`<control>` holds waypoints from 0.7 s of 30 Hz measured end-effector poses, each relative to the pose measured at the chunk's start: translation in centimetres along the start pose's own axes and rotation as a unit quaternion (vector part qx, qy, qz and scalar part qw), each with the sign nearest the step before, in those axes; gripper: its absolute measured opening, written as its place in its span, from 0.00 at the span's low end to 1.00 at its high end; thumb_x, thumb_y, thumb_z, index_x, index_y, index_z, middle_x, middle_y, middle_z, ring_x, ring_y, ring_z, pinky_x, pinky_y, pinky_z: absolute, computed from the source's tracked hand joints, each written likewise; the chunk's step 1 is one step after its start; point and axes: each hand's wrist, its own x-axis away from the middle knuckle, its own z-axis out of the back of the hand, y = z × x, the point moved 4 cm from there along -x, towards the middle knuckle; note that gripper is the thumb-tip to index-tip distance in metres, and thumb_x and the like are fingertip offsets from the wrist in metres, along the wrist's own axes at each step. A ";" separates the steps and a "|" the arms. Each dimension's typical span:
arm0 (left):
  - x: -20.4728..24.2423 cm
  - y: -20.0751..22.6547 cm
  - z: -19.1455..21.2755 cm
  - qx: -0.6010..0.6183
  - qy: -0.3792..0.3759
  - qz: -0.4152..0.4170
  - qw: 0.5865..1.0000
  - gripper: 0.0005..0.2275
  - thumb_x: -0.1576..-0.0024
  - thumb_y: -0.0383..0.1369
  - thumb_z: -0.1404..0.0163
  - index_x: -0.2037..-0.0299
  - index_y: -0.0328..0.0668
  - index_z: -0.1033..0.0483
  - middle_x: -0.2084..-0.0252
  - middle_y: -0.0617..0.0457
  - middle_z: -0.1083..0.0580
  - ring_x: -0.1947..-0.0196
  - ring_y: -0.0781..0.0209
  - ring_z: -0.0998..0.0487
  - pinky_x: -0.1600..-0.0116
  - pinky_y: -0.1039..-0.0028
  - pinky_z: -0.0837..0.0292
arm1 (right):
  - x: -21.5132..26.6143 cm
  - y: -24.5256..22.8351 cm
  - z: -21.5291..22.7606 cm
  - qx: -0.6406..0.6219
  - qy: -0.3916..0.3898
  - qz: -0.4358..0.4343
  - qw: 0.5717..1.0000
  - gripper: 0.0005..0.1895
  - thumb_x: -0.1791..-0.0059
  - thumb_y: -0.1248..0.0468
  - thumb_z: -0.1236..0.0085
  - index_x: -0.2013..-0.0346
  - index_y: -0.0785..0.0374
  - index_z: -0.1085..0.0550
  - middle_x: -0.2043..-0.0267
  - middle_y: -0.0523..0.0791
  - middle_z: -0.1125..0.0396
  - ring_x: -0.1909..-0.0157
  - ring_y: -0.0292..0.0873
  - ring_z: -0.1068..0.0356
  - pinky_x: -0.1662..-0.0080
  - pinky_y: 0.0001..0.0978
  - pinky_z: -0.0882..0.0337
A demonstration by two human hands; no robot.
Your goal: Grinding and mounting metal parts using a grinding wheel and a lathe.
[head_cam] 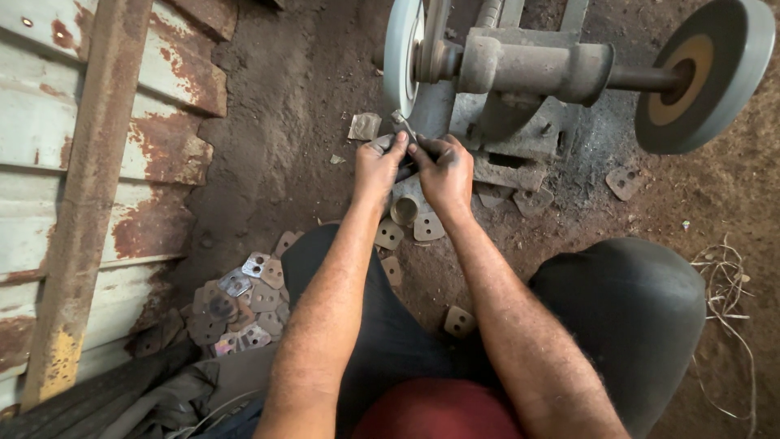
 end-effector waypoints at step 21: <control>0.0 0.0 -0.1 0.003 0.008 0.017 1.000 0.11 0.39 0.36 0.45 0.61 0.34 0.17 0.66 0.54 0.21 0.68 0.65 0.20 0.61 0.69 0.17 | 0.1 -0.3 0.1 -0.012 -0.001 -0.005 1.000 0.14 0.53 0.62 0.33 0.56 0.67 0.18 0.64 0.50 0.27 0.65 0.44 0.26 0.61 0.36 0.27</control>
